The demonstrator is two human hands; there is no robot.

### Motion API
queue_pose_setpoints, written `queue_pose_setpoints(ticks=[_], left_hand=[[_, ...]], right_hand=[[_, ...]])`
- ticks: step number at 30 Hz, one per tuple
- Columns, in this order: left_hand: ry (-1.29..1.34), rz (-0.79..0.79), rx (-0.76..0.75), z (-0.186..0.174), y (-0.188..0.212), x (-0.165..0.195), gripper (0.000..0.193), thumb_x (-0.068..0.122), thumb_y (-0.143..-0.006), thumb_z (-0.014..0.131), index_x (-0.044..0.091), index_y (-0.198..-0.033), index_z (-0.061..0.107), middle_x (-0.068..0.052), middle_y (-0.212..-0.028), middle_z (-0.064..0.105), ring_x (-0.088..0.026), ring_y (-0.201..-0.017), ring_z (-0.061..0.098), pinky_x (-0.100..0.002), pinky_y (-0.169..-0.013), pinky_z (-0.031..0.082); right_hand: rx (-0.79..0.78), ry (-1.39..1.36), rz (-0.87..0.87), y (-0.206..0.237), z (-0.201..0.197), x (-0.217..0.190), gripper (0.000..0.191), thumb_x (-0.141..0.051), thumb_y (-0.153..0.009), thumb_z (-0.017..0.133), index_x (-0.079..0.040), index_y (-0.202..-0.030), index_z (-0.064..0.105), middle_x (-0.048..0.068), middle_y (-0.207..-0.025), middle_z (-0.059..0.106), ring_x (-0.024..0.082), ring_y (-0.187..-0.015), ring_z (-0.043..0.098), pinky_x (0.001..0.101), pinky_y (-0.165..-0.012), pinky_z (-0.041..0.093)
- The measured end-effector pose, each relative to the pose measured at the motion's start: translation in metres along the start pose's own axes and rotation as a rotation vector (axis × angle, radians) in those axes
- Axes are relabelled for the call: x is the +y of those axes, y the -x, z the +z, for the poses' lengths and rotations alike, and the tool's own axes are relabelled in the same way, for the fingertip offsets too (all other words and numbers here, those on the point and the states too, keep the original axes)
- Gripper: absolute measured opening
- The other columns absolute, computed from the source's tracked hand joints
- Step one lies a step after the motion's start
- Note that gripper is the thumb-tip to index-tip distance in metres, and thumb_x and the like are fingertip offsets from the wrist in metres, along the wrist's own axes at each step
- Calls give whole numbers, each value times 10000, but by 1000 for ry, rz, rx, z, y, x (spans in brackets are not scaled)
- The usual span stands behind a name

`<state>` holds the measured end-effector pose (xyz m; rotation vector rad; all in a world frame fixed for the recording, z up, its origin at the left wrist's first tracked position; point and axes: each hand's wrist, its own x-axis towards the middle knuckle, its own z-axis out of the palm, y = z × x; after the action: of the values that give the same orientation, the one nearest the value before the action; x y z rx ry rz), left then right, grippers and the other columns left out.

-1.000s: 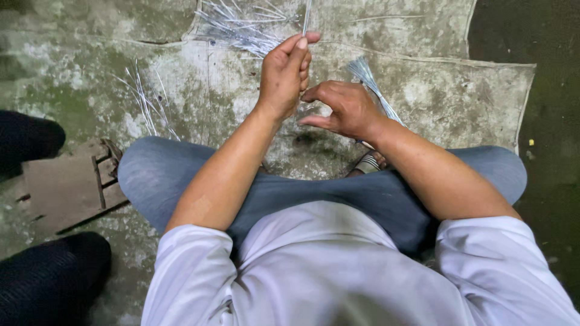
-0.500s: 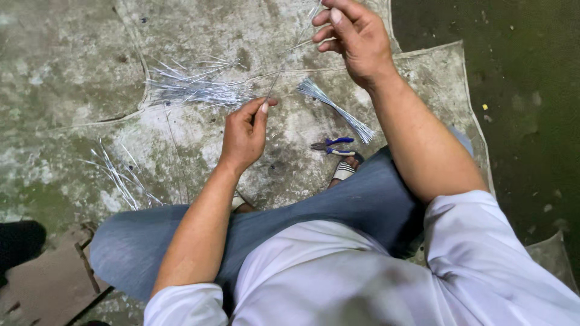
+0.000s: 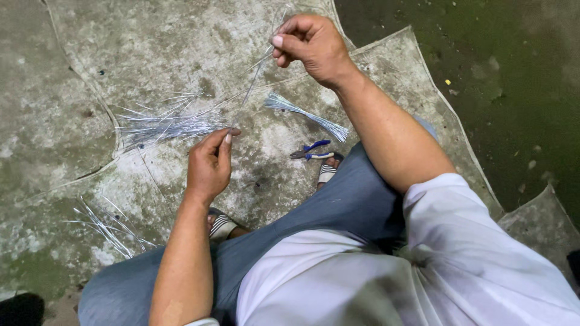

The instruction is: The person sits on the floor and twists thin metal wires together into bundles, folding and winding them by hand. They occasionally use pliers to grip and twist the wire ends, then set finished bundles aside with a pile of completed bundles.

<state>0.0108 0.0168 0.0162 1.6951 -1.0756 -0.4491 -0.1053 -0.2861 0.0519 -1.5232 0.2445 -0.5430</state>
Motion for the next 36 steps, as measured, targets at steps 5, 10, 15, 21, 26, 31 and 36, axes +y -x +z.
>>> queue_pose_setpoints(ticks=[5,10,15,21,26,31,36], left_hand=[[-46,-205,-142,-6,-7,3,247,184,-1078,553,81,-1234,716,-44,-825,689,-88,-684,611,-268,-655,533],[249,-148,-135,10,-6,7,318,223,-1102,533,48,-1348,630,-21,-834,638,-90,-776,604,-273,-728,518],[510,-123,-44,21,-19,1,211,194,-1114,567,16,-1170,665,17,-870,631,-49,-767,566,-228,-681,497],[794,-306,-149,7,-21,-8,178,193,-1052,648,39,-1120,705,17,-835,667,-35,-662,525,-204,-577,425],[611,-214,-147,-2,-20,-9,170,175,-1052,680,30,-1123,731,-6,-893,717,-45,-687,513,-228,-597,417],[35,63,135,11,-11,9,124,98,-1020,690,29,-1115,733,-48,-934,731,-136,-794,710,-290,-671,558],[-334,300,413,24,-8,25,136,60,-951,777,63,-1080,732,-66,-951,707,-223,-801,721,-338,-664,571]], right_hand=[[-10,-7,-34,9,10,6,94,-90,-1036,728,-1,-1017,703,61,-887,734,109,-769,701,272,-715,604],[-67,27,7,32,55,25,100,-98,-1019,729,-3,-999,702,40,-872,730,88,-761,692,246,-696,582],[-128,50,52,52,85,34,93,-93,-1034,720,-1,-1022,710,43,-889,726,70,-784,671,230,-703,560],[-148,-11,84,54,87,32,62,-63,-1035,716,-4,-1038,696,60,-934,726,78,-783,664,229,-699,555],[-158,9,85,58,88,36,59,-59,-1034,708,-3,-1036,691,68,-952,734,84,-793,675,234,-713,569],[-63,-6,93,60,95,51,64,-54,-1031,716,-2,-1006,688,64,-905,718,85,-763,654,232,-694,551],[17,-156,196,59,99,64,66,-50,-1014,715,-14,-969,684,45,-806,684,93,-691,626,233,-659,524]])
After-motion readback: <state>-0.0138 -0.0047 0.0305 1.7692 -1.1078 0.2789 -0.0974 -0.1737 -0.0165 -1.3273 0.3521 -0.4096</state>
